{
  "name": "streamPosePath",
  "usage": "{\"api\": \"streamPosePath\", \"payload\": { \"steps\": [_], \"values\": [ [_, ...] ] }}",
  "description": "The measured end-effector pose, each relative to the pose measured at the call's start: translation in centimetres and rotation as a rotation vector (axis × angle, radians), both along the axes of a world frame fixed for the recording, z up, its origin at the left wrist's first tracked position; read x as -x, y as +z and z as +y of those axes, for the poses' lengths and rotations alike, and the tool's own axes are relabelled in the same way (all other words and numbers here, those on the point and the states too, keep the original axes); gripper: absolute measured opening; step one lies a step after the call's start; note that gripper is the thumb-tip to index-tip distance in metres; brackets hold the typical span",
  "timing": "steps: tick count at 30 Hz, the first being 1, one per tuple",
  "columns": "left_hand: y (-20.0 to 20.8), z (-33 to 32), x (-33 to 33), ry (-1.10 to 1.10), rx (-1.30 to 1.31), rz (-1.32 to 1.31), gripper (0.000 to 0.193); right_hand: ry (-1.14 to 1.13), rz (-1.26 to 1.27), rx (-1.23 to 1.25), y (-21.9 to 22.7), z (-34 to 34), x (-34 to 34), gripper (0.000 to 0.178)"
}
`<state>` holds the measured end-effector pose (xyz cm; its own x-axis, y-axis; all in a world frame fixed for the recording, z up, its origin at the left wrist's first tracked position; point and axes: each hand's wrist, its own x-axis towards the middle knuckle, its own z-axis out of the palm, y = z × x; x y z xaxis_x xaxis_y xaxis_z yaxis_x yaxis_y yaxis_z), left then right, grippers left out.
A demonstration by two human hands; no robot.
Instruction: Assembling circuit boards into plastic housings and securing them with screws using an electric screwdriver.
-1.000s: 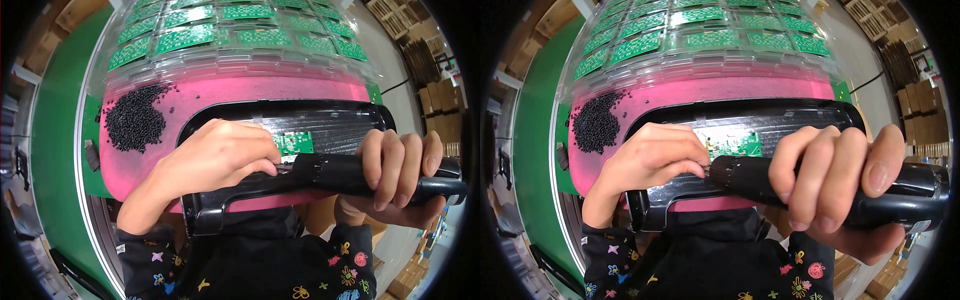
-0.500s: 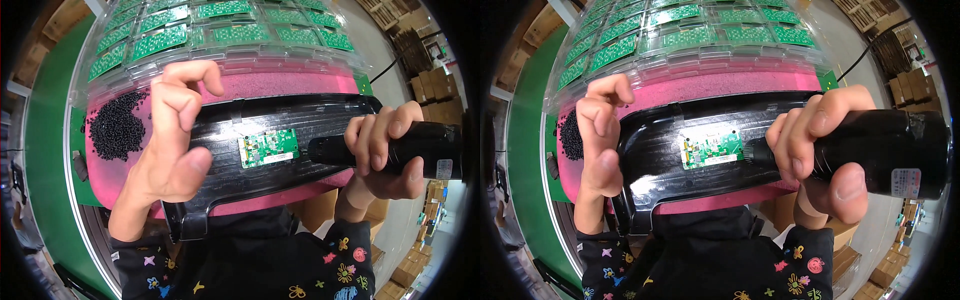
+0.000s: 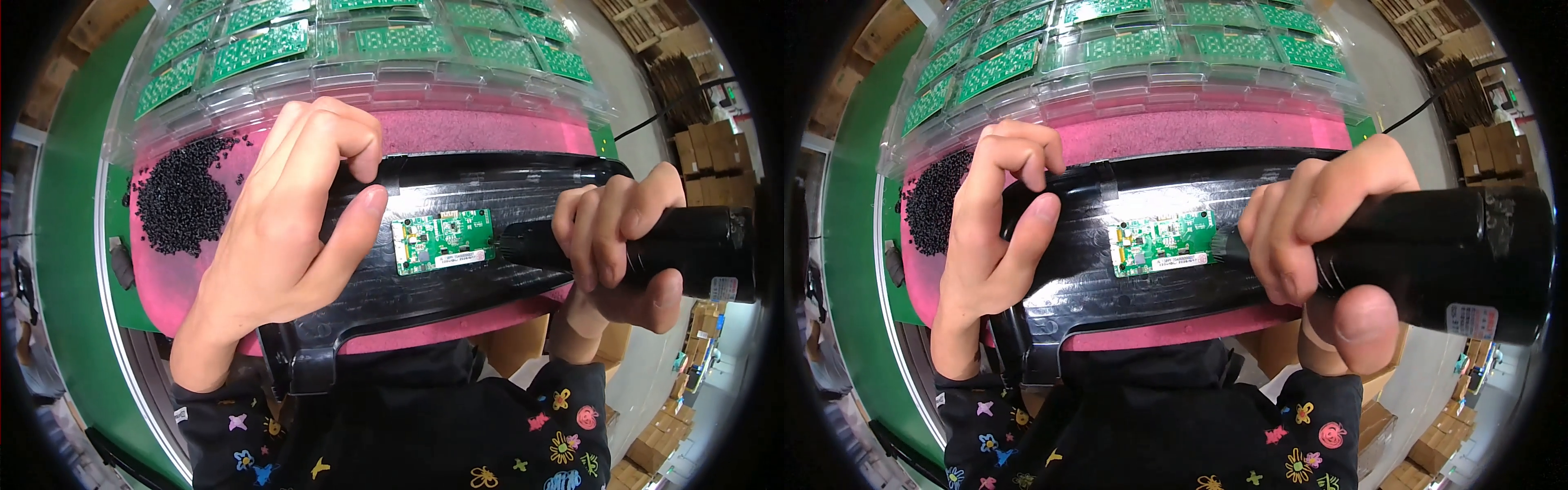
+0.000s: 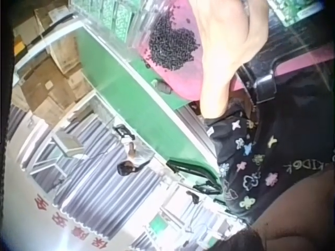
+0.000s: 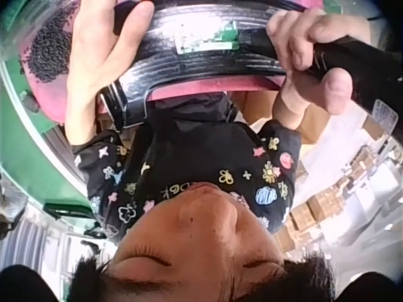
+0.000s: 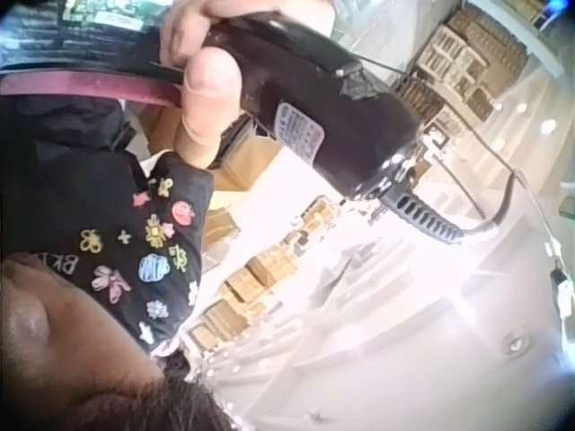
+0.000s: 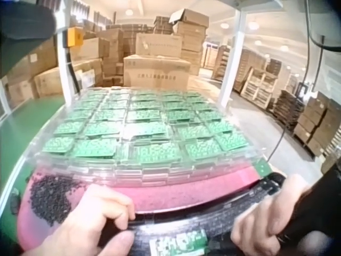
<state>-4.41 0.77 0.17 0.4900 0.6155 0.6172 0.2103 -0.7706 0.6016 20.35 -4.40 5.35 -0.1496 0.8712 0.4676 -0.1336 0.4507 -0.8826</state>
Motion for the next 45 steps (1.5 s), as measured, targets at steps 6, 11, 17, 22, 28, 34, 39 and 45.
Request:
{"api": "streamPosePath", "payload": {
  "steps": [6,11,17,22,28,34,39,45],
  "values": [
    [0.0,-0.1,0.1,0.108,0.071,0.153,0.023,-0.051,-0.004,0.023,0.1,0.0,-0.1,0.044],
    [-0.4,-0.6,0.5,0.209,0.030,0.494,0.028,-0.036,0.452,0.341,0.7,1.1,-2.1,0.030],
    [-0.8,-1.1,0.7,0.149,0.137,0.610,0.020,-0.125,0.643,0.547,1.1,1.0,-5.1,0.026],
    [1.0,-1.4,0.4,0.139,0.063,0.666,0.014,-0.355,0.466,0.157,1.9,-4.4,-7.6,0.032],
    [5.6,-5.8,1.9,0.319,-0.099,0.370,0.030,-1.094,0.270,-0.448,1.3,-10.0,-17.7,0.037],
    [3.2,-13.2,20.2,1.242,0.004,0.026,0.039,-1.564,-0.417,-0.036,-12.9,-12.0,-33.2,0.036],
    [4.3,-14.0,15.3,1.112,0.067,-0.902,0.012,-1.590,-1.005,1.101,-31.7,-16.7,-36.6,0.053],
    [-0.1,-13.5,35.6,0.886,0.269,-0.646,0.021,-0.432,-0.185,1.308,-50.0,-31.8,-43.4,0.099]
  ]
}}
